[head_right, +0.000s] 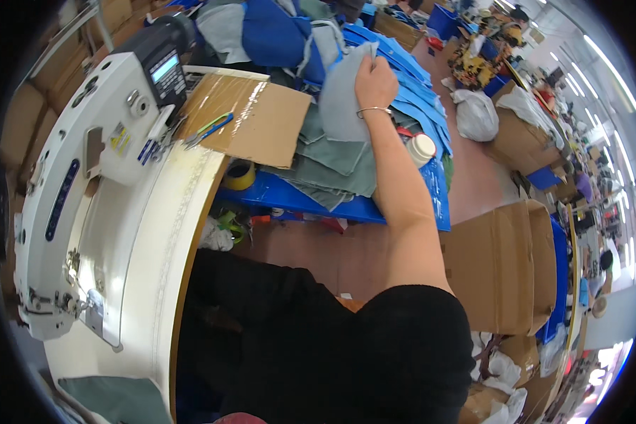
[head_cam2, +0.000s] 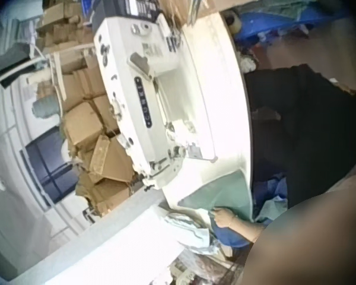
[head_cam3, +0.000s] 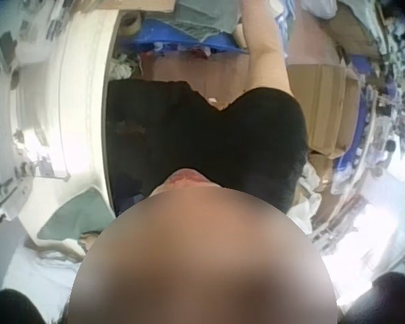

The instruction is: Sewing together two different colored fabric pieces using an industrial sewing machine.

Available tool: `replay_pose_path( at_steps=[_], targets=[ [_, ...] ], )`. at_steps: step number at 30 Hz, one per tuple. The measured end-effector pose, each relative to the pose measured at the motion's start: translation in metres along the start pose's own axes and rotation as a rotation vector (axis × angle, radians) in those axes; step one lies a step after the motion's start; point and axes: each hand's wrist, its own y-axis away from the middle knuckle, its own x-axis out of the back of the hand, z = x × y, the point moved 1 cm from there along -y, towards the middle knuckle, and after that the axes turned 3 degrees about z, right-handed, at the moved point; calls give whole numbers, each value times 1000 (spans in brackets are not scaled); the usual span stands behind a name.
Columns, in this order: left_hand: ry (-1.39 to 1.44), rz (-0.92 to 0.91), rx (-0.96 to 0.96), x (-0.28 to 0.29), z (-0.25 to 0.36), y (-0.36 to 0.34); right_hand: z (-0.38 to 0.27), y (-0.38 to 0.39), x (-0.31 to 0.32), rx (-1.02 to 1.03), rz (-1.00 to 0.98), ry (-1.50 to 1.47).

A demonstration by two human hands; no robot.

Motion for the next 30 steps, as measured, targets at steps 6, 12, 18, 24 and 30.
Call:
replay_pose_path(
  at_steps=[6,12,18,24,30],
  targets=[
    [89,-865,215,-76,-58,-1,-154,67,54,446,-149,-620],
    [92,-667,209,-23,-29,-20,-289,244,134,1092,-449,-1110],
    [330,-316,23,101,60,-80,-298,290,151,1203,-655,-1184],
    [889,-215,-248,179,163,-120,-280,273,147,939,-1116,-1151],
    [1184,-146,-503,196,235,-142,-274,230,116,-221,-1898,-1354]
  ],
)
